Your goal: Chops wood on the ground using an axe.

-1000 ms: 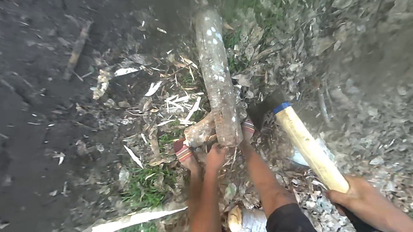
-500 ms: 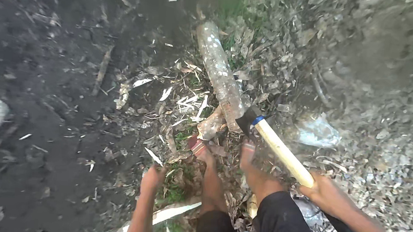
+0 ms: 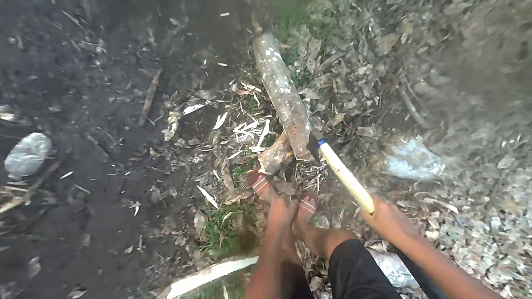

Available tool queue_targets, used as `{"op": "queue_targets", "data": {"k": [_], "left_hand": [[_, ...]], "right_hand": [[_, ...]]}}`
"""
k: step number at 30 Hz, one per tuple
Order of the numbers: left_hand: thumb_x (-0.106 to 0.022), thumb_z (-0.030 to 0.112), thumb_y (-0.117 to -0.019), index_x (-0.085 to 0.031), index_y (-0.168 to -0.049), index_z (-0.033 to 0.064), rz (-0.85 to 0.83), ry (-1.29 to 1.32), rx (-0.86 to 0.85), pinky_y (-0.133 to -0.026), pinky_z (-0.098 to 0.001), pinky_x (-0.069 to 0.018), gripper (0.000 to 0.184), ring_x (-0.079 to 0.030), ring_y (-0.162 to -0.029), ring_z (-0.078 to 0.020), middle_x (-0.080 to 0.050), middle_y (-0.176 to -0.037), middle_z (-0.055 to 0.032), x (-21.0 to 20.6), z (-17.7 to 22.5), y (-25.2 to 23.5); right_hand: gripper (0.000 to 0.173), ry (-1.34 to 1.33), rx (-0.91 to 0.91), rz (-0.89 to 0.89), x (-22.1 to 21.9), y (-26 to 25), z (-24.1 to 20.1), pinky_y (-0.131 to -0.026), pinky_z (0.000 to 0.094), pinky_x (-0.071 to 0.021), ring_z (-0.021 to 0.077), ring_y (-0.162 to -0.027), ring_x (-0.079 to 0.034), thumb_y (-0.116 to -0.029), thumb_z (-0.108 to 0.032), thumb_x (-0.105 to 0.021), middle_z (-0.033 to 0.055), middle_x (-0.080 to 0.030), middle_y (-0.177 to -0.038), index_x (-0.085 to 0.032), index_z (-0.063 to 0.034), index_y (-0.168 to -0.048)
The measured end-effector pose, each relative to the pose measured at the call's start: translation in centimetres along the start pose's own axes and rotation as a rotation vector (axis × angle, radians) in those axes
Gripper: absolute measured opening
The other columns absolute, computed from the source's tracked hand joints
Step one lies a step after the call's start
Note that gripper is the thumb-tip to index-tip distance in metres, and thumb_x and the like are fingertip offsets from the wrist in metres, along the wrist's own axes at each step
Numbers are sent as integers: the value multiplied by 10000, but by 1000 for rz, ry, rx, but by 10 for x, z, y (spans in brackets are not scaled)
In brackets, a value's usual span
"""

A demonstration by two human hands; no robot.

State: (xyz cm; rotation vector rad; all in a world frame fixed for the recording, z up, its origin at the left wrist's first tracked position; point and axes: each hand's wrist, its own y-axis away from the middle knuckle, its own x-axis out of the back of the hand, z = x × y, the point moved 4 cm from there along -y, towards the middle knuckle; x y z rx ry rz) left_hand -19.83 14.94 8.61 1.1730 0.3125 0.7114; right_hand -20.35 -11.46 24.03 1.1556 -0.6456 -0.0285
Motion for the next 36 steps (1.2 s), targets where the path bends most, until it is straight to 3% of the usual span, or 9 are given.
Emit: {"op": "queue_targets", "data": {"k": [5, 8, 19, 22, 25, 27, 30, 33, 36], "left_hand": [[-491, 352, -1087, -571, -1435, 90, -63, 282, -96, -961, -437, -543, 443, -692, -1062, -229, -699, -1216, -138, -54, 33, 40], [-462, 292, -1105, -554, -1420, 16, -34, 512, -173, -905, -391, -570, 429, -701, -992, -211, -700, -1170, -154, -85, 39, 57], [-425, 246, -1112, -596, -1357, -20, -51, 488, -259, -901, -408, -579, 400, -711, -973, -227, -708, -1132, -171, -167, 58, 111], [-512, 253, -1068, -483, -1463, -36, -249, 499, -320, -993, -412, -537, 490, -664, -1124, -221, -654, -1282, -197, -192, 68, 145], [-726, 252, -943, -247, -1581, -29, -351, 633, -265, -1075, -383, -520, 847, -634, -1233, -206, -595, -1390, -208, -223, 68, 178], [-781, 220, -896, -217, -1588, -1, -299, 737, -190, -1029, -386, -553, 919, -667, -1169, -207, -623, -1338, -198, -238, 68, 187], [-831, 225, -818, -339, -1529, 25, -83, 675, -43, -946, -475, -569, 888, -682, -1073, -266, -663, -1212, -197, -256, 72, 187], [-845, 209, -819, -322, -1540, 37, 57, 685, 77, -922, -545, -555, 907, -675, -1060, -338, -659, -1187, -232, -275, 79, 184], [-832, 176, -828, -351, -1523, 14, 150, 785, 107, -913, -537, -552, 860, -668, -1044, -348, -654, -1182, -248, -292, 80, 176]], "right_hand": [[638, -103, 98, -27, -12, 5, 12, -883, 639, -530, 448, -1027, -680, -946, -385, -698, 254, -686, -1105, -486, -41, -1440], [588, -167, 120, -18, -30, 5, 30, -871, 630, -533, 416, -1003, -686, -902, -444, -723, 228, -696, -1057, -611, -8, -1281], [534, -330, 189, -76, -51, 9, 28, -918, 604, -527, 385, -1088, -675, -973, -477, -632, 211, -688, -1145, -627, -21, -1252], [495, -419, 201, -94, -56, 7, 26, -884, 591, -532, 368, -1029, -679, -979, -474, -617, 203, -683, -1079, -649, -15, -1160], [467, -462, 210, -91, -64, 5, 24, -850, 566, -549, 341, -958, -693, -979, -457, -619, 184, -689, -1022, -644, -22, -1147], [477, -487, 214, -81, -70, 3, 23, -854, 564, -547, 341, -953, -693, -979, -451, -636, 187, -689, -1023, -639, -16, -1175], [505, -499, 207, -57, -82, 1, 23, -860, 574, -539, 339, -957, -687, -953, -464, -670, 184, -689, -1026, -639, -21, -1195], [502, -499, 187, -44, -91, -4, 27, -870, 577, -536, 334, -958, -687, -927, -448, -713, 181, -697, -1033, -659, -30, -1199], [423, -586, 192, -17, -100, -12, 32, -756, 495, -594, 264, -774, -706, -930, -379, -730, 147, -708, -922, -678, -12, -1134]]}}
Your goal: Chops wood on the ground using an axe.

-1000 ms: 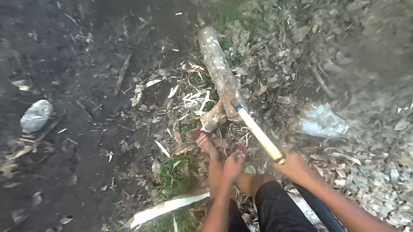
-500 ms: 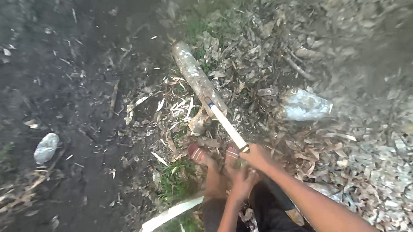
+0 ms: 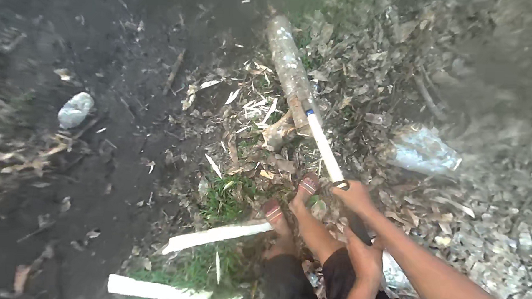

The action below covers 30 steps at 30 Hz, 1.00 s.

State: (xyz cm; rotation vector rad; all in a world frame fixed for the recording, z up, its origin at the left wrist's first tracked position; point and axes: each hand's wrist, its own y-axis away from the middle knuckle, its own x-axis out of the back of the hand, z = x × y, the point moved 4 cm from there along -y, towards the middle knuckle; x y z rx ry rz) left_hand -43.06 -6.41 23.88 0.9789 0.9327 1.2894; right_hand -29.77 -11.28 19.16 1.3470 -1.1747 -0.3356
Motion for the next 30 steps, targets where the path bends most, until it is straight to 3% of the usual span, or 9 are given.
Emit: {"op": "queue_targets", "data": {"k": [3, 6, 8, 10, 13, 18, 22, 26, 30], "left_hand": [[-794, 187, -869, -429, -1468, 4, 16, -17, 67, -906, -530, -559, 725, -688, -1031, -344, -677, -1152, -233, -7, -7, -9], [-756, 178, -889, -460, -1440, 12, -24, -53, 84, -903, -535, -567, 648, -698, -1040, -345, -686, -1150, -221, -5, -12, -14], [-750, 159, -890, -459, -1437, 11, -56, -41, 51, -904, -536, -564, 637, -698, -1036, -343, -688, -1144, -219, 3, -15, -15], [-758, 133, -882, -439, -1445, -6, -102, -11, -17, -927, -524, -557, 662, -690, -1056, -339, -683, -1157, -226, 10, -22, -16], [-801, 47, -795, -413, -1448, -29, -174, 103, -131, -945, -496, -555, 763, -678, -1069, -320, -668, -1168, -233, 11, -32, -17], [-820, 45, -773, -477, -1396, -40, -84, 258, -169, -930, -452, -560, 716, -677, -1037, -275, -670, -1156, -214, 13, -45, -16], [-798, 158, -816, -472, -1398, -10, 23, 175, -131, -901, -504, -568, 688, -677, -1033, -294, -663, -1162, -205, 11, -65, -29], [-813, 179, -804, -454, -1413, -12, 77, 133, -121, -895, -523, -570, 733, -681, -1042, -313, -662, -1176, -211, 4, -71, -39], [-822, 233, -807, -434, -1461, 12, 157, -16, -99, -896, -514, -584, 791, -702, -1050, -286, -686, -1191, -180, -32, -78, -44]], "right_hand": [[374, -168, 9, 10, -3, -2, 10, -706, 418, -616, 217, -705, -701, -968, -299, -717, 126, -705, -882, -656, 17, -1157], [414, -325, 6, -53, -9, 5, 25, -698, 408, -631, 247, -755, -721, -1032, -264, -639, 152, -708, -954, -568, 22, -1323], [432, -377, -18, -115, -17, 16, 38, -697, 401, -632, 250, -761, -723, -1055, -268, -597, 156, -704, -949, -507, 14, -1369], [368, -376, -33, -114, -26, 31, 51, -678, 364, -615, 212, -715, -698, -1038, -253, -625, 123, -692, -876, -554, 25, -1268], [311, -257, -4, -26, -32, 42, 48, -618, 345, -579, 178, -628, -636, -988, -229, -690, 100, -651, -795, -621, 28, -1149], [330, -76, 68, -24, -45, 40, 43, -667, 395, -572, 200, -691, -639, -941, -212, -717, 125, -654, -873, -635, 14, -1167], [351, -84, 105, -4, -60, 28, 58, -698, 438, -567, 225, -726, -646, -906, -257, -741, 134, -662, -885, -656, -2, -1132], [340, -133, 125, -45, -59, 19, 67, -689, 416, -579, 219, -697, -652, -945, -246, -720, 134, -667, -865, -642, 13, -1150], [329, -155, 109, -75, -43, 13, 88, -673, 373, -590, 189, -687, -656, -1002, -235, -611, 113, -658, -866, -597, 10, -1221]]}}
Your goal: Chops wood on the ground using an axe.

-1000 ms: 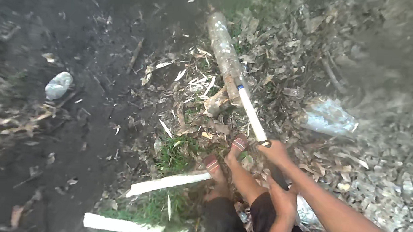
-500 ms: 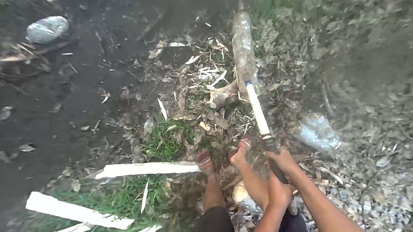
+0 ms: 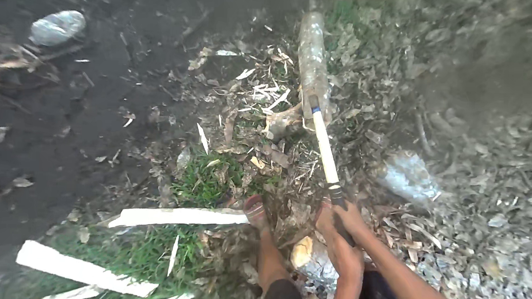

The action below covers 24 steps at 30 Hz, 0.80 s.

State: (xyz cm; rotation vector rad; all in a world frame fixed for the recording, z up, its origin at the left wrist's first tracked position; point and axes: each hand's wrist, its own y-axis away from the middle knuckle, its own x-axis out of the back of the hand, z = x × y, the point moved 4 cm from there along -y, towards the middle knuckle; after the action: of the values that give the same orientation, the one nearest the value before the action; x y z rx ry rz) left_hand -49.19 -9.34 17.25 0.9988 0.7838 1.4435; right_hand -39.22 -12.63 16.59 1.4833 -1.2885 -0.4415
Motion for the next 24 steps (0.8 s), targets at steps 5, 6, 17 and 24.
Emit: {"op": "queue_targets", "data": {"k": [5, 6, 17, 24], "left_hand": [[-814, 216, -821, -467, -1439, -17, 52, -132, -2, -815, -474, -616, 746, -734, -940, -294, -698, -1139, -193, -6, 16, 10], [-816, 226, -821, -490, -1419, -20, 33, -138, 12, -821, -479, -611, 725, -734, -941, -303, -709, -1109, -194, 0, 18, 11], [-756, 218, -857, -543, -1390, 20, -294, 80, 56, -907, -500, -573, 607, -718, -1019, -292, -724, -1109, -166, 90, 1, 18], [-744, 186, -849, -516, -1405, 28, -367, 156, 6, -904, -521, -578, 622, -717, -1026, -307, -716, -1130, -176, 95, -2, 0]], "right_hand": [[355, 123, -7, 105, 8, -2, -2, -619, 380, -585, 193, -608, -642, -897, -203, -772, 109, -654, -786, -608, 25, -1114], [337, 163, -13, 112, 6, -1, -4, -619, 391, -579, 200, -613, -639, -860, -168, -782, 112, -653, -782, -618, 22, -1084], [264, 112, 82, 198, -54, 45, -24, -538, 403, -583, 225, -541, -639, -789, -124, -680, 102, -639, -676, -591, 11, -998], [205, 159, 62, 261, -68, 37, -37, -521, 406, -575, 234, -520, -635, -837, -96, -660, 118, -638, -656, -585, 24, -985]]}}
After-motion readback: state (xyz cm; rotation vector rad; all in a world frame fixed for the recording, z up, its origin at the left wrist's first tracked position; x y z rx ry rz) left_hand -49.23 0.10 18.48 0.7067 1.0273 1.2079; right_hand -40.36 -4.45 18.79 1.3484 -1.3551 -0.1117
